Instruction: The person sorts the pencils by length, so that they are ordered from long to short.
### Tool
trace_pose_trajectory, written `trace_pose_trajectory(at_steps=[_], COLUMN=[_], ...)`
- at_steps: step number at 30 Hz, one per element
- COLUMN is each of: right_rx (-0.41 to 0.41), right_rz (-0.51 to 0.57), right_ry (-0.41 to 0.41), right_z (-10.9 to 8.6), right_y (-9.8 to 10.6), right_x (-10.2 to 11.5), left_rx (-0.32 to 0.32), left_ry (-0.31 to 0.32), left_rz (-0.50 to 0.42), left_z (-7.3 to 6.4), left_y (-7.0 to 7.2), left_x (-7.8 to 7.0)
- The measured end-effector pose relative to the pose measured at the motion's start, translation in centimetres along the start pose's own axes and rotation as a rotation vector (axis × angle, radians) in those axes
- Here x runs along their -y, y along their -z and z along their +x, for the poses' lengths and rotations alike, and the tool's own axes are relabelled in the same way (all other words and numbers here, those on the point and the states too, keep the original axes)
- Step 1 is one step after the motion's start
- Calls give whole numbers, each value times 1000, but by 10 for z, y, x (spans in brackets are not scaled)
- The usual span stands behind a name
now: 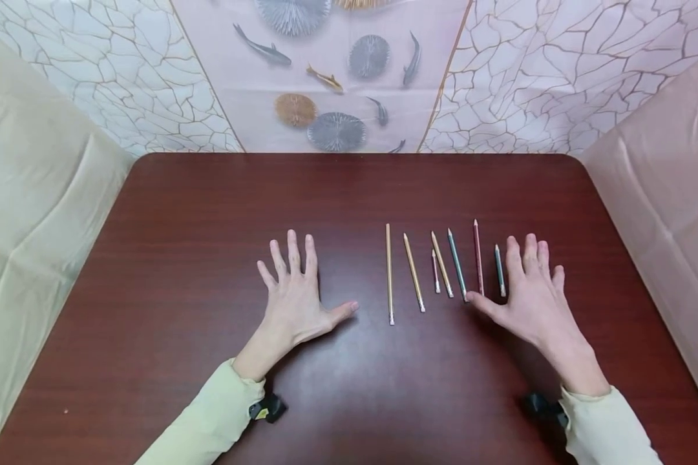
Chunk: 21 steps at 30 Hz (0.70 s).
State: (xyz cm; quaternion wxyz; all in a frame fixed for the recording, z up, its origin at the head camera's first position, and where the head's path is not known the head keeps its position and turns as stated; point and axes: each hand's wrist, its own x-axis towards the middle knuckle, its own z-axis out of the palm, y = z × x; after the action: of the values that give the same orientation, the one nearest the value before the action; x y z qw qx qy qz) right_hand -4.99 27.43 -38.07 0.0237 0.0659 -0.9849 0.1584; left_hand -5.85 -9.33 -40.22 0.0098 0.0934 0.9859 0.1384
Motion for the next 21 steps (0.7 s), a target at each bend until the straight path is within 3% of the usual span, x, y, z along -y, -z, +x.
trace_pose_trajectory(at_steps=[3, 8, 11, 15, 21], right_rx=[-26, -186, -283, -350, -359], right_rz=[6, -13, -13, 26, 135], right_ry=[0, 41, 40, 32, 41], right_z=[1, 1, 4, 8, 11], right_y=[2, 4, 5, 6, 5], right_x=[-1, 0, 1, 1, -1], left_rx=[-1, -29, -128, -290, -364], left_ry=[-3, -57, -147, -238, -240], left_rz=[-15, -27, -13, -13, -136], left_z=[3, 6, 9, 13, 21], left_y=[0, 0, -1, -2, -8], left_x=[-6, -13, -16, -21, -32])
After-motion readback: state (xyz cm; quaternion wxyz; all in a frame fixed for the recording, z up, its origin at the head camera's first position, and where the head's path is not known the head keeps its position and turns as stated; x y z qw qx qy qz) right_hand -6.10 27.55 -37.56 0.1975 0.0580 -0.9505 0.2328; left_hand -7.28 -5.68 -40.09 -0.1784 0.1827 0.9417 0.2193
